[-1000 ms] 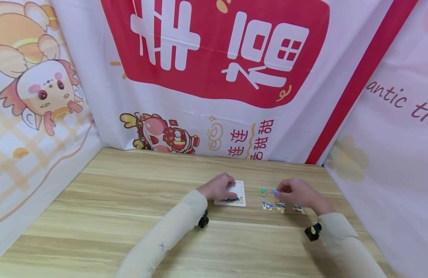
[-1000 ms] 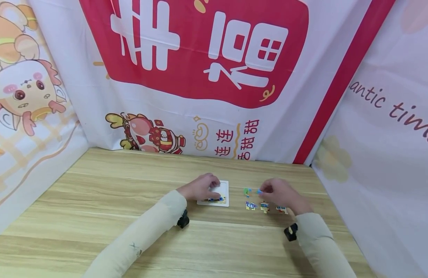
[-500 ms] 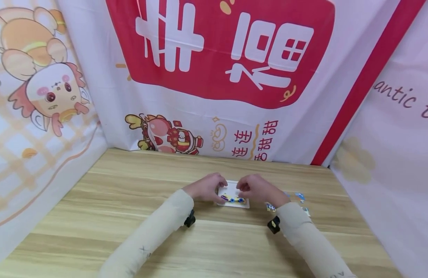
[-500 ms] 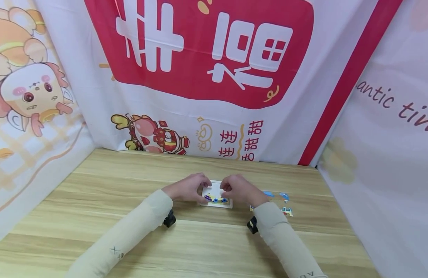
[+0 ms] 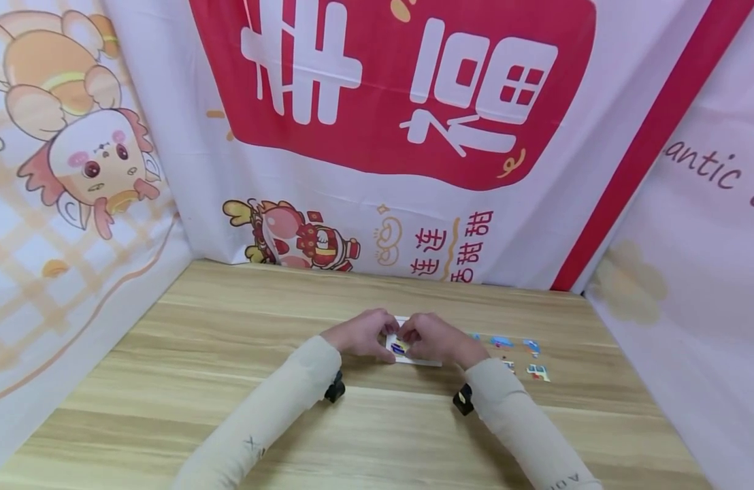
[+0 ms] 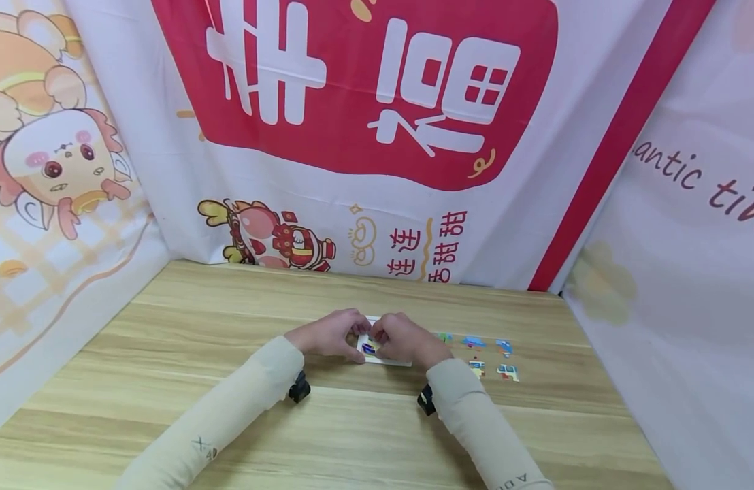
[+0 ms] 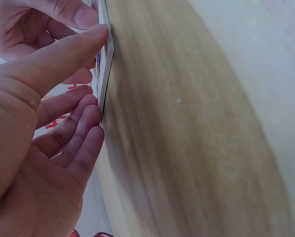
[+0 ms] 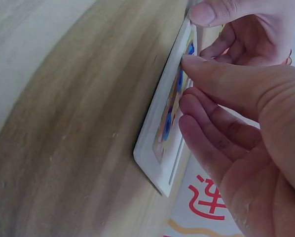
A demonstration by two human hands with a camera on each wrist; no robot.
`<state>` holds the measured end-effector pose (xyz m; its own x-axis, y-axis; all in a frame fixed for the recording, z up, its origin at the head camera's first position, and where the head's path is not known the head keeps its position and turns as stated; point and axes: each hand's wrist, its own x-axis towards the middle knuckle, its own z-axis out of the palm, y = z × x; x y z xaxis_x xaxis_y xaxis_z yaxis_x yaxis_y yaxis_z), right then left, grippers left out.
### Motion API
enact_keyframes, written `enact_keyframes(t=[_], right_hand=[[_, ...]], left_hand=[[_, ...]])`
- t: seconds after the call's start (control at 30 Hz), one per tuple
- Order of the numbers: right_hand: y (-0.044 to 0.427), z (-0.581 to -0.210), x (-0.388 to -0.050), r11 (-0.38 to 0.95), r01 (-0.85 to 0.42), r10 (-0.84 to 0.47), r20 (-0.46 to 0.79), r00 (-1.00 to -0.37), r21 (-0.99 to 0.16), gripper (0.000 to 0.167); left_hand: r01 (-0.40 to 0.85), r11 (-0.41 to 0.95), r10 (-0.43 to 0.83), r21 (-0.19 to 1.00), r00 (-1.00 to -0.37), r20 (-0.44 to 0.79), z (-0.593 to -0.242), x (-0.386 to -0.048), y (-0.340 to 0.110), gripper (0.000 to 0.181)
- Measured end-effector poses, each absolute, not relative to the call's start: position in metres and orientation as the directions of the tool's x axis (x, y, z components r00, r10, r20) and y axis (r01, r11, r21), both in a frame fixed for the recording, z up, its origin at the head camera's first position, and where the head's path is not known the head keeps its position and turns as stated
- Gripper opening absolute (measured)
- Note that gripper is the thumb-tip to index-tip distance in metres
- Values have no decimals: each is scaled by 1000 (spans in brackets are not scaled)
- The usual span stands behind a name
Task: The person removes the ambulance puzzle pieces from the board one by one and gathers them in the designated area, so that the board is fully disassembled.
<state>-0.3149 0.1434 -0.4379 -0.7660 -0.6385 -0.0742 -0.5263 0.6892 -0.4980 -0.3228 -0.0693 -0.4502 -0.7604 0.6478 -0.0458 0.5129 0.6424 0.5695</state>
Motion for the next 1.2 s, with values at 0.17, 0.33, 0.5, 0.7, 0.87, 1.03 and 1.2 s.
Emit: enact_keyframes(t=[0.17,0.33,0.5,0.7,0.87,1.03,1.2], right_hand=[[144,-435,-312,692,-531,-646,-90,-758,-489,35],[144,-434,-311,679,-562,-671,-89,-736,-473,30],[142,-434,-310,666,-609,-696,-64,-715,-431,25],[140,-436,-309,679,-597,-673,-37,-739,-427,33],[140,-438,-308,696,-566,-643,-31,-765,-442,33],[140,-440,-311,705,-539,-618,-29,-785,-461,29],[140,-442,-311,693,-518,-610,-24,-792,-501,28]], left_hand=[[499,655,636,568,-769,-58,-449,-322,-69,55],[503,653,638,565,-768,-54,-450,-322,-68,54],[496,657,633,568,-772,-58,-452,-322,-69,54],[487,647,631,587,-774,-53,-452,-322,-69,56],[488,642,633,592,-773,-49,-453,-322,-68,55],[487,639,635,595,-771,-51,-453,-322,-68,54],[473,648,624,597,-779,-60,-454,-322,-69,55]])
